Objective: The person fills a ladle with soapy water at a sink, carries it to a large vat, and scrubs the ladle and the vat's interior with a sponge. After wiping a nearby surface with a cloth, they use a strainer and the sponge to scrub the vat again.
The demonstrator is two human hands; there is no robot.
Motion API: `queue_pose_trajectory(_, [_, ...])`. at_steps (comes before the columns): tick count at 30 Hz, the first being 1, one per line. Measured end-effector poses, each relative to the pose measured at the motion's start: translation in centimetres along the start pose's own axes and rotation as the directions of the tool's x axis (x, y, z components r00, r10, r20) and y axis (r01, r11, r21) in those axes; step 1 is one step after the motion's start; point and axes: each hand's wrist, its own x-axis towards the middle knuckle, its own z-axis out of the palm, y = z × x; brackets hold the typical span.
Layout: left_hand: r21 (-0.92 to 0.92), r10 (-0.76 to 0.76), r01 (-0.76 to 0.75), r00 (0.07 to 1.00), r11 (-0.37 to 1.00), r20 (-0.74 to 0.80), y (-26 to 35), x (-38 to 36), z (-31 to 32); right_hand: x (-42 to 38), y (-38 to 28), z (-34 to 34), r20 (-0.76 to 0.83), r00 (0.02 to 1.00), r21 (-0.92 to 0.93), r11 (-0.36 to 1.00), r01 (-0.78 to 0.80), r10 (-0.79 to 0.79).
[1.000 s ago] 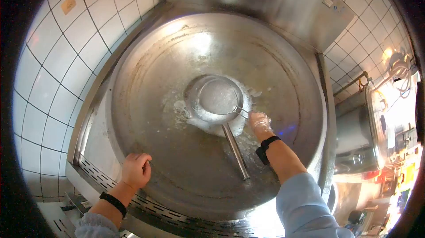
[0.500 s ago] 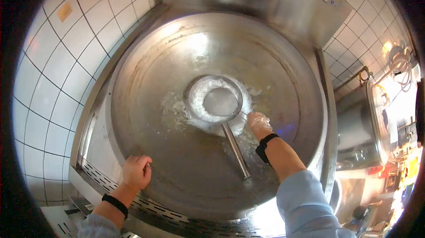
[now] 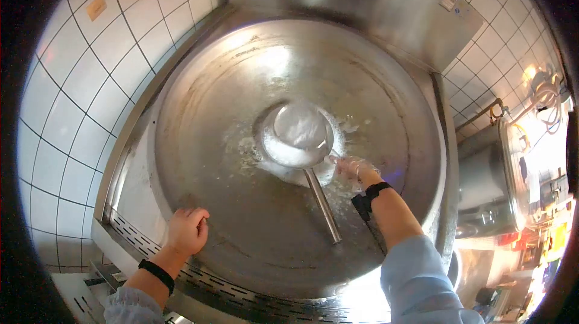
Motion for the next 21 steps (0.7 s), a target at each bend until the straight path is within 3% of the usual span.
queue_pose_trajectory(1, [-0.007,-0.011,0.011,1.000,1.000,0.021,0.0,0.0,-0.1,0.8,0.1,0.7,0.100,0.991,0.008,0.996,-0.086,0.085])
queue_pose_trajectory(5, [0.029,0.013,-0.013,1.000,0.999,-0.012,-0.3,-0.1,0.3,2.1,-0.1,1.2,0.182,0.970,0.016,0.986,-0.168,0.162])
queue_pose_trajectory(7, [0.020,0.001,-0.001,1.000,1.000,-0.011,-0.3,-0.1,0.4,0.4,-1.4,0.3,0.133,0.981,-0.159,0.980,-0.117,0.139])
queue_pose_trajectory(8, [0.019,0.000,0.000,1.000,1.000,-0.011,-0.3,-0.1,0.5,0.7,-1.5,0.7,0.134,0.981,-0.160,0.980,-0.118,0.140])
queue_pose_trajectory(10, [0.000,-0.038,0.038,0.999,0.999,-0.003,-0.2,-0.1,0.5,1.9,-1.2,2.0,-0.092,0.995,-0.147,0.987,-0.057,0.044])
queue_pose_trajectory(11, [0.000,-0.035,0.035,0.999,0.999,0.002,-0.2,-0.1,0.4,3.0,-0.3,2.7,-0.091,0.995,-0.143,0.988,-0.060,0.047])
queue_pose_trajectory(13, [0.017,0.001,-0.001,1.000,1.000,-0.010,-0.2,0.1,0.2,4.2,0.5,3.7,-0.152,0.974,-0.348,0.932,0.105,-0.166])
queue_pose_trajectory(14, [0.020,0.006,-0.005,1.000,1.000,-0.007,-0.2,0.2,0.2,4.1,0.6,3.7,-0.154,0.974,-0.343,0.934,0.104,-0.165])
queue_pose_trajectory(16, [0.022,0.010,-0.010,1.000,1.000,-0.002,-0.2,0.2,0.1,3.3,0.3,2.8,-0.169,0.984,-0.170,0.982,-0.079,0.050])
queue_pose_trajectory(20, [0.019,-0.022,0.021,0.998,1.000,0.051,-0.2,0.1,-0.1,-0.3,-1.6,1.2,-0.313,0.949,-0.197,0.976,-0.095,0.029])
queue_pose_trajectory(21, [0.015,-0.009,0.009,1.000,1.000,0.007,-0.2,0.0,0.1,-1.8,-2.3,0.2,-0.318,0.948,-0.124,0.991,-0.049,0.007])
